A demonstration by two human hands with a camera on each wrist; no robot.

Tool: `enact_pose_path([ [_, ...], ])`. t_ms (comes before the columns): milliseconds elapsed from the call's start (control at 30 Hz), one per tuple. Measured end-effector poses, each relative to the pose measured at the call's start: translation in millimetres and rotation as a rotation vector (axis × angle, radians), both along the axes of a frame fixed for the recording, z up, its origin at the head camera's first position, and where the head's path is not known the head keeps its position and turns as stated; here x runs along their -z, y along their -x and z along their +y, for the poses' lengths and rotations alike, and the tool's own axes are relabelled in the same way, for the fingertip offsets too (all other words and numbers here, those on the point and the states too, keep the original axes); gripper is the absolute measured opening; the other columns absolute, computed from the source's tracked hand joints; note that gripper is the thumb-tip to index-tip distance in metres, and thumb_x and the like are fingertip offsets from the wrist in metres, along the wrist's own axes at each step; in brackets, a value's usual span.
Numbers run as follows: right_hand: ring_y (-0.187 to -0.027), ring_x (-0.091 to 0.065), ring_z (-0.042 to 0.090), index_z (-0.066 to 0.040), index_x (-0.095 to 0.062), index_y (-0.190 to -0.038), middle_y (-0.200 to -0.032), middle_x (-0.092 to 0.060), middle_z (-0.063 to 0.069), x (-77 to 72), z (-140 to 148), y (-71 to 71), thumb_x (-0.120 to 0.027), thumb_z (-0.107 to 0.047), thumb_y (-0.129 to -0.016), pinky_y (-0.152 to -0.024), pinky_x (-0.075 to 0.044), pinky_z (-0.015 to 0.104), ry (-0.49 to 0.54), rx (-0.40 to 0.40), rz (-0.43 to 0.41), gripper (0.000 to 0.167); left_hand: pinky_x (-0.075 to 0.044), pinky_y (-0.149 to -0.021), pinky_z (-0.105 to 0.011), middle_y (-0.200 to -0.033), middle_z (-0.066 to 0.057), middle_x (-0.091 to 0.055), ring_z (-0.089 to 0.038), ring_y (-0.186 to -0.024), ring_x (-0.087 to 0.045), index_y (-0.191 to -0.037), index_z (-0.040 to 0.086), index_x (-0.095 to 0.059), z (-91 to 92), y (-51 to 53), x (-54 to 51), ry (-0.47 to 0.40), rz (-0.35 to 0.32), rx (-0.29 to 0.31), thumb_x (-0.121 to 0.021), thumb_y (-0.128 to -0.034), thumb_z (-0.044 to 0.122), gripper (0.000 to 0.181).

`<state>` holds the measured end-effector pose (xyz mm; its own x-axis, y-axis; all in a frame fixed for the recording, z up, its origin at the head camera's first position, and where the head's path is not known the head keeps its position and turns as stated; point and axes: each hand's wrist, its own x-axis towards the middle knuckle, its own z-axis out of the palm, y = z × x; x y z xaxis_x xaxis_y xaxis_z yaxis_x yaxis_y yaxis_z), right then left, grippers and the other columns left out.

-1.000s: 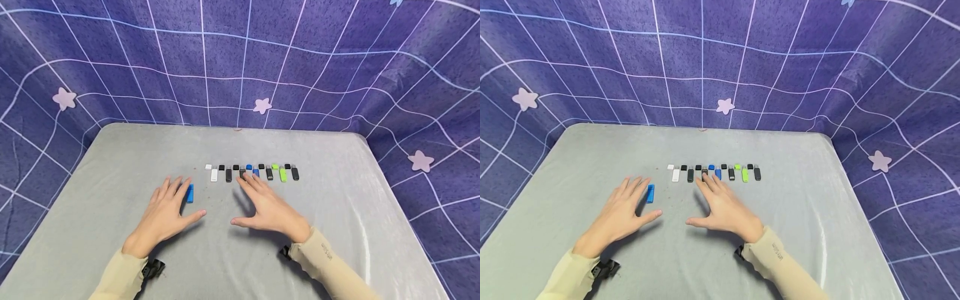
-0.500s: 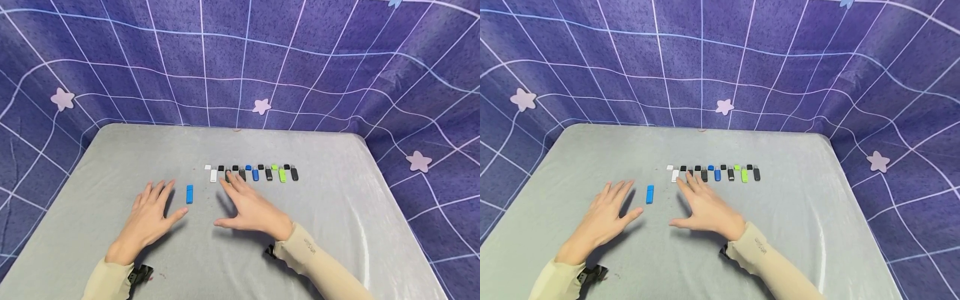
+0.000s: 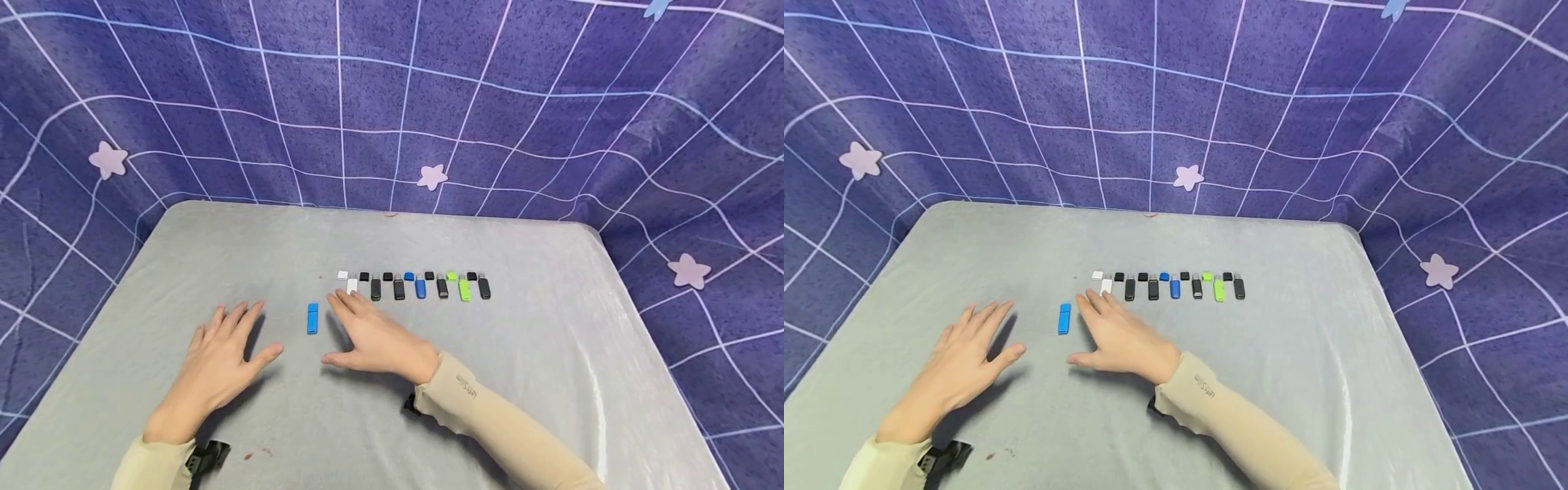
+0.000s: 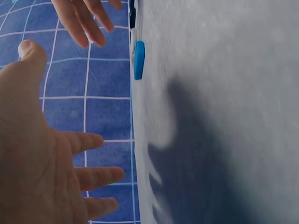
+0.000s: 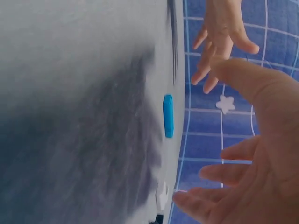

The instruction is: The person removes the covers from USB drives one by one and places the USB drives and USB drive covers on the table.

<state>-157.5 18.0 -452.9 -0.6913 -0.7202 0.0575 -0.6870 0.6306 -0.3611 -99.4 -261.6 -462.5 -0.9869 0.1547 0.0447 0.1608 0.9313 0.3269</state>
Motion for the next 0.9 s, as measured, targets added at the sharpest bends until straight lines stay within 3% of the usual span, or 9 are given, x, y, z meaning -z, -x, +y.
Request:
enact_pose_path([
  [100, -0.146, -0.044, 0.035, 0.003, -0.03, -0.158, -0.159, -0.041, 0.023, -3.1, -9.3, 2.1, -0.07, -0.054, -0.094, -0.122, -0.035, 0.039, -0.011, -0.007, 0.021, 0.094, -0.017, -0.107, -0.083, -0.159, -0.03, -0.035, -0.063, -0.146, -0.02, -0.162, 0.012, -0.029, -4.5, -1.4, -1.1, -0.008, -0.014, -0.008, -0.058, -0.0979, 0.062, 0.086],
  [267, -0.122, -0.061, 0.023, 0.002, -0.041, -0.154, -0.141, -0.058, 0.016, -2.2, -27.4, 9.1, -0.069, -0.046, -0.098, -0.105, -0.051, 0.032, -0.063, 0.037, -0.008, 0.079, -0.014, -0.106, -0.085, -0.158, -0.03, -0.037, -0.064, -0.146, -0.02, -0.162, 0.012, -0.03, -6.9, -2.0, 1.0, 0.0, -0.016, -0.005, -0.057, -0.0981, 0.062, 0.085],
  [367, -0.105, -0.062, 0.017, 0.002, -0.05, -0.146, -0.126, -0.064, 0.013, 1.3, -39.3, 14.6, -0.068, -0.041, -0.099, -0.089, -0.054, 0.027, -0.071, 0.064, -0.048, 0.066, -0.012, -0.105, -0.087, -0.156, -0.031, -0.038, -0.064, -0.146, -0.021, -0.161, 0.012, -0.031, -6.4, -2.0, 2.4, 0.014, -0.018, -0.003, -0.056, -0.0981, 0.063, 0.085],
  [500, -0.086, -0.055, 0.013, -0.002, -0.061, -0.131, -0.106, -0.062, 0.006, 4.8, -50.9, 20.0, -0.067, -0.037, -0.1, -0.07, -0.049, 0.023, -0.061, 0.1, -0.089, 0.047, -0.012, -0.104, -0.087, -0.156, -0.031, -0.039, -0.064, -0.145, -0.021, -0.161, 0.011, -0.032, -4.2, -1.9, 2.8, 0.018, -0.019, 0.0, -0.057, -0.0981, 0.063, 0.085],
  [733, -0.079, -0.054, 0.013, -0.012, -0.065, -0.114, -0.091, -0.056, -0.001, 9.5, -60.8, 23.1, -0.069, -0.04, -0.099, -0.063, -0.046, 0.024, -0.041, 0.173, -0.119, 0.032, -0.011, -0.105, -0.087, -0.157, -0.029, -0.038, -0.062, -0.146, -0.021, -0.161, 0.012, -0.033, 1.6, -2.1, 3.6, 0.003, -0.022, 0.001, -0.056, -0.0988, 0.063, 0.084],
  [900, -0.078, -0.056, 0.011, -0.013, -0.065, -0.108, -0.09, -0.06, -0.001, 13.5, -68.2, 21.1, -0.075, -0.026, -0.095, -0.065, -0.049, 0.023, -0.047, 0.15, -0.071, 0.021, -0.013, -0.106, -0.086, -0.156, -0.026, -0.041, -0.06, -0.147, -0.023, -0.16, 0.012, -0.035, 3.7, -5.3, 7.1, -0.01, -0.004, -0.003, -0.057, -0.0979, 0.063, 0.083],
])
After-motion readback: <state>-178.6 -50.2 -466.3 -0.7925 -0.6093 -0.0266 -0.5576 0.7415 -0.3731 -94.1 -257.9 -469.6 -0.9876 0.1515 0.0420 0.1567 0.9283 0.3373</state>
